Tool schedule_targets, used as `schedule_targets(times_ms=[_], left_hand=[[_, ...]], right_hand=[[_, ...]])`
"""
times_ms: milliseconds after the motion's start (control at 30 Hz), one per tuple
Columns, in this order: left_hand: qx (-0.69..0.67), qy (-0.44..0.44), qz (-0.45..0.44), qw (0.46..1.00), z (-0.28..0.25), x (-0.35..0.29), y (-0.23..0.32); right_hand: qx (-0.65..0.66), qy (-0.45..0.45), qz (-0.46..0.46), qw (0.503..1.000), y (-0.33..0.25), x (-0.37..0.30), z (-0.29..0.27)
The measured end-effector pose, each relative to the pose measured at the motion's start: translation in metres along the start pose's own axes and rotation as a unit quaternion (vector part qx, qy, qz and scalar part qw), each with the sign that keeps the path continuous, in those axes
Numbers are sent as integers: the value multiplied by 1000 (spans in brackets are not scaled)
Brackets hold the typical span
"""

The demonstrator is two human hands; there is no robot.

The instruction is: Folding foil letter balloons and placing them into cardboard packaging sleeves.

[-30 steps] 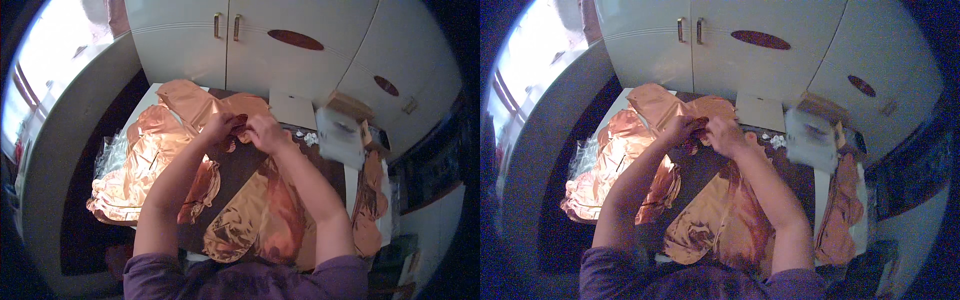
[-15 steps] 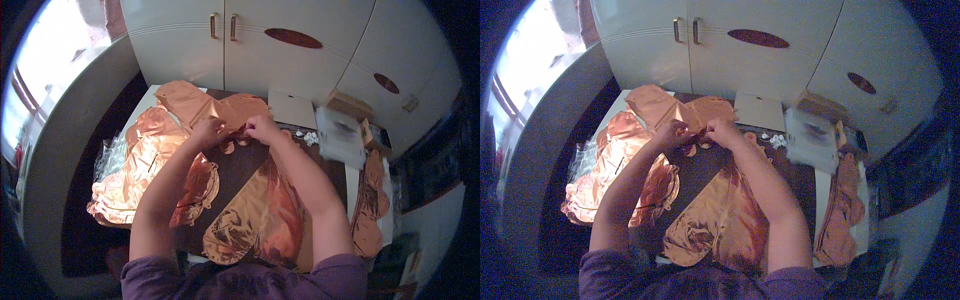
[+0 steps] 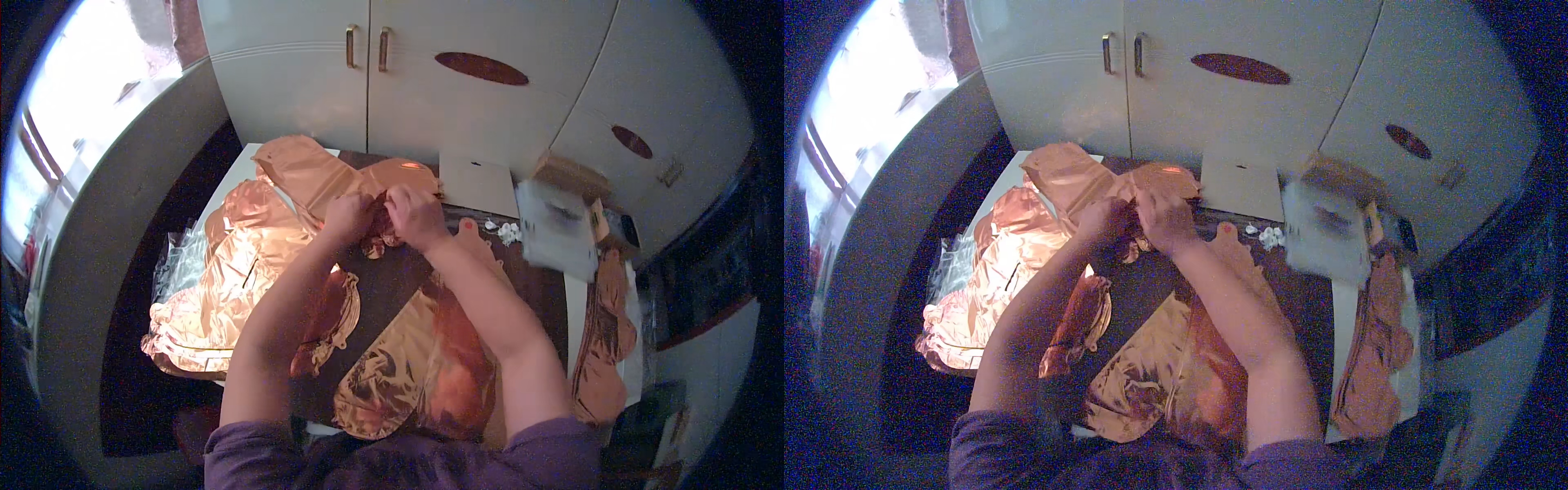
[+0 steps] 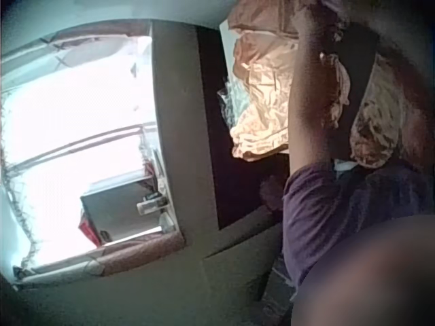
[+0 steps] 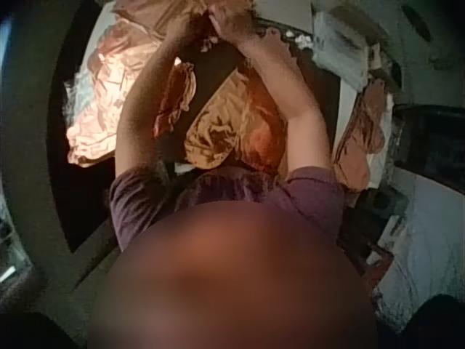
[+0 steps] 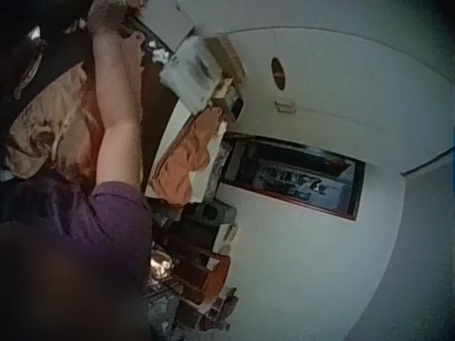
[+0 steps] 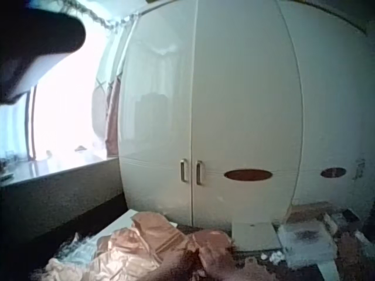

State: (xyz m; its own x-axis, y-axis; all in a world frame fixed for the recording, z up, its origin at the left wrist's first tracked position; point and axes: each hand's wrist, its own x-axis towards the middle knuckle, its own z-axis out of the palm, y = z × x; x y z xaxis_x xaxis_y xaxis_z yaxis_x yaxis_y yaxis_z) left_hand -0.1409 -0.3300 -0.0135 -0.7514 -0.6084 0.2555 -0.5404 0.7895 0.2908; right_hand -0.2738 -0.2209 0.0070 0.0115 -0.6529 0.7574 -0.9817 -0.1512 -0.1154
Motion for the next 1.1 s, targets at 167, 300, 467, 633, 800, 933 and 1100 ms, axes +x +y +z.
schedule_targets(times_ms=[167,300,467,633,800,933,1100], left_hand=[[-40,31,27,998,-36,21,-11],[-16,129,-92,987,-138,51,-28],[121,388,-76,910,-283,72,-60],[249,428,98,863,-312,66,-29],[217,337,202,894,-263,18,29],[151,226,241,932,-235,-32,78],[97,157,294,938,-201,-61,122]], right_hand=[[-112,-136,15,984,4,-25,7],[-61,-277,205,937,2,-21,8],[-30,-348,231,908,-10,4,-16],[46,-375,281,882,15,-5,-9],[48,191,113,974,4,16,-71],[-71,179,-71,979,-63,58,-196],[-62,-38,18,997,-71,52,-215]])
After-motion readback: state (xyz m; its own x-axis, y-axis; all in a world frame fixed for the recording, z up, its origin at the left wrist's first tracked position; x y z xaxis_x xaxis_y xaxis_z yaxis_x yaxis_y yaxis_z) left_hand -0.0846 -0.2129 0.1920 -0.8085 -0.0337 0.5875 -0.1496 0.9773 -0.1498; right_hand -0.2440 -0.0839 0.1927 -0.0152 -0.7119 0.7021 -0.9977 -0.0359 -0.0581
